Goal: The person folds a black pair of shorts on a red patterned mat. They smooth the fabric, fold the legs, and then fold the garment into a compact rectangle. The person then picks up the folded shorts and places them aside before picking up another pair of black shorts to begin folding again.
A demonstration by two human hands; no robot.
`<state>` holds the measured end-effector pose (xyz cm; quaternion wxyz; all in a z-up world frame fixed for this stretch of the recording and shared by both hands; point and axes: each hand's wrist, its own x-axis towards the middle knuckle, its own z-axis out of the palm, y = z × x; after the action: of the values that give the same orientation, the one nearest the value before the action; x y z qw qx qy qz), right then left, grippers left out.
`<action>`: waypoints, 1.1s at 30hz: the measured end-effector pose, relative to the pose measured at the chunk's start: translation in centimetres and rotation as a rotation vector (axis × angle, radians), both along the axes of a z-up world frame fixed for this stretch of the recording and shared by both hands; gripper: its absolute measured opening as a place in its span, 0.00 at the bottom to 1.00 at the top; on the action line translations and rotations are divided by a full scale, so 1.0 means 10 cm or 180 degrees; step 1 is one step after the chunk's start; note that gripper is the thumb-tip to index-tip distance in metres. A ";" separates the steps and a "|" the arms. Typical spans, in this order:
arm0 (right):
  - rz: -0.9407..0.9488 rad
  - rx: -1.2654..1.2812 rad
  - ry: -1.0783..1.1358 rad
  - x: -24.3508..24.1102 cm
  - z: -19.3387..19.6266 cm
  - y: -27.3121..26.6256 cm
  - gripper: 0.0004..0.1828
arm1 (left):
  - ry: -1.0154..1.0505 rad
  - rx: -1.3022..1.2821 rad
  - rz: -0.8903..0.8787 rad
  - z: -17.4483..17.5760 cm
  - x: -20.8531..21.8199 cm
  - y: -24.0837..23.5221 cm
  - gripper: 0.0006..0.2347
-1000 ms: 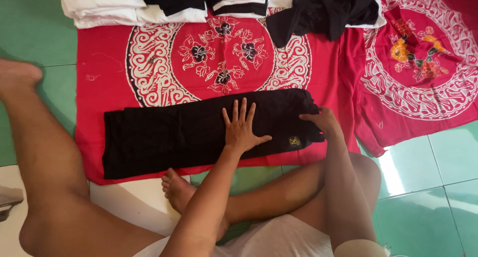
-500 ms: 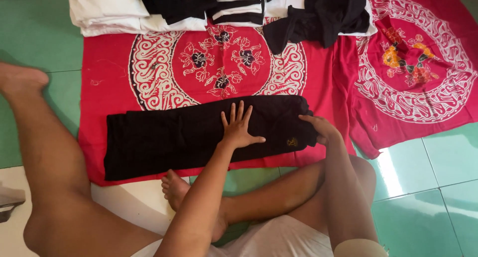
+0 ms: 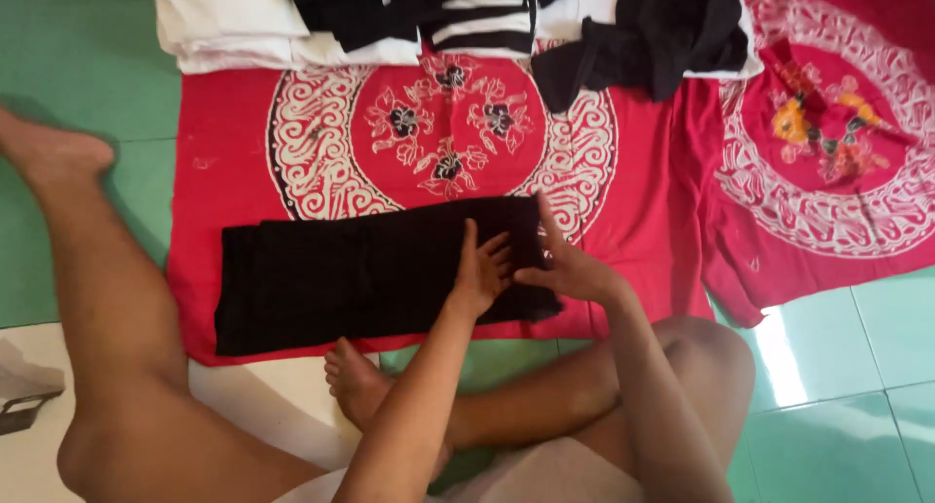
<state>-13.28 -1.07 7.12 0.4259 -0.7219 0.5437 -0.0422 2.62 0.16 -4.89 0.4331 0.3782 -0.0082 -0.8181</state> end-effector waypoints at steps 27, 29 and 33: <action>0.0750 0.2277 -0.2814 0.31 -0.78 -0.03 0.31 | -0.0296 0.0285 0.0143 0.69 0.60 -0.08 0.46; -0.0140 0.1253 -0.2777 0.20 -0.80 -0.14 0.24 | -0.0749 0.0088 -0.0039 1.28 0.52 0.07 0.48; -0.1046 0.0286 -0.2123 -0.08 -1.13 -0.36 0.21 | -0.2331 -0.0186 -0.0703 -0.04 0.64 -0.21 0.47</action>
<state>-14.12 -4.65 -4.17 0.5985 -0.5522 0.4850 -0.3189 9.03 -1.92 -5.34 0.3213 0.6298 -0.2264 -0.6700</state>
